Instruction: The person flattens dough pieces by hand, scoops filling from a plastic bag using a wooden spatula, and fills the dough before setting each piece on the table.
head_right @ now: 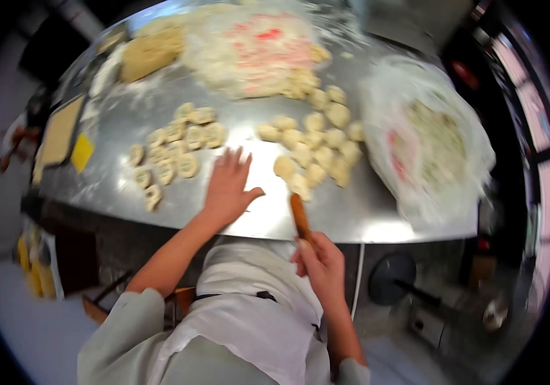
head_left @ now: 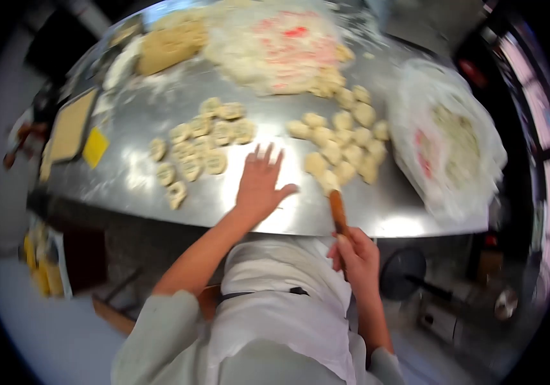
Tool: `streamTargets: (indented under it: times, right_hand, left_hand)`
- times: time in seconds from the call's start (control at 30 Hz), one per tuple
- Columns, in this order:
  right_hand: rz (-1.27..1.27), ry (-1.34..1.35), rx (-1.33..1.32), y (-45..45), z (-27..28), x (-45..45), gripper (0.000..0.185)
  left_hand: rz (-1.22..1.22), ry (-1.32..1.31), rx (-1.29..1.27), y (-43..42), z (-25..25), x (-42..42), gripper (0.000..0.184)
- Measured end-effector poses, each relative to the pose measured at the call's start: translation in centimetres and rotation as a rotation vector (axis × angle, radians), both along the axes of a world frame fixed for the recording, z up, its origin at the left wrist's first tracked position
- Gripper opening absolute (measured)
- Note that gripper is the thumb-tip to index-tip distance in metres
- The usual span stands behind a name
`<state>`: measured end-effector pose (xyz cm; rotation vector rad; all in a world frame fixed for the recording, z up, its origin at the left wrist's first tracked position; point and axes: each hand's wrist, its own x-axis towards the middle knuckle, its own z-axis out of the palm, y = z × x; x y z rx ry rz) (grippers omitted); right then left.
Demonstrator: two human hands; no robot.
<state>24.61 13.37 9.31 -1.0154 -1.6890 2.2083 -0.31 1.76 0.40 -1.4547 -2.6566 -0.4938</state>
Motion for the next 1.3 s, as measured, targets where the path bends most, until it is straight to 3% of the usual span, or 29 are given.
streamTargets:
  times: [0.13, 0.27, 0.4, 0.43, 0.5, 0.57, 0.67, 0.7, 0.8, 0.87, 0.93, 1.03, 1.3]
  right_hand:
    - [0.039, 0.023, -0.001, 0.5, 0.5, -0.7, 0.017]
    - [0.149, 0.039, 0.167, 2.2, 3.1, -0.6, 0.023]
    - [-0.069, 0.043, 0.464, 7.9, 7.7, 3.1, 0.027]
    - [-0.13, -0.059, 0.543, 9.9, 9.4, 3.7, 0.026]
    - [-0.187, -0.189, 0.783, 15.0, 11.8, 4.5, 0.019]
    - [-0.167, -0.362, 0.944, 21.8, 12.0, 5.0, 0.018]
    - [-0.049, -0.744, 1.49, 31.1, 9.9, 5.0, 0.029]
    - [-0.033, -0.923, 1.576, 32.3, 10.0, 4.1, 0.027]
    - [0.0, -1.174, 1.554, 35.0, 9.9, 1.4, 0.023]
    - [0.108, -1.172, 1.609, 36.5, 9.1, 0.3, 0.022]
    - [0.193, -1.182, 1.639, 37.1, 9.1, -0.1, 0.022]
    - [0.254, -1.172, 1.625, 36.6, 9.5, -0.4, 0.022]
    - [0.313, -1.039, 1.579, 35.6, 9.8, 0.1, 0.02]
  left_hand:
    - [0.043, -0.033, -0.084, 0.9, 1.6, 0.1, 0.083]
    - [-0.013, -0.222, 0.027, -1.1, -0.2, -1.3, 0.062]
    - [-0.044, -0.273, 0.101, -4.2, 0.4, -0.4, 0.054]
    - [-0.053, -0.206, 0.144, -4.6, 0.8, -0.1, 0.039]
    - [-0.015, -0.401, 0.174, -4.9, 2.1, -0.3, 0.026]
    - [-0.017, -0.475, 0.217, -4.9, 2.7, -0.8, 0.025]
    - [0.121, -1.052, 0.504, -3.7, 2.5, -0.6, 0.021]
    - [0.028, -1.149, 0.654, -2.7, 1.9, -0.2, 0.019]
    - [0.057, -1.782, 0.795, 1.8, 5.9, 3.9, 0.029]
    - [-0.02, -2.044, 0.85, 4.4, 5.5, 6.1, 0.042]
    - [-0.041, -2.221, 0.836, 6.3, 4.5, 7.9, 0.044]
    - [-0.048, -2.294, 0.815, 7.3, 3.7, 10.1, 0.038]
    - [0.028, -2.198, 0.793, 6.6, 4.2, 10.3, 0.038]
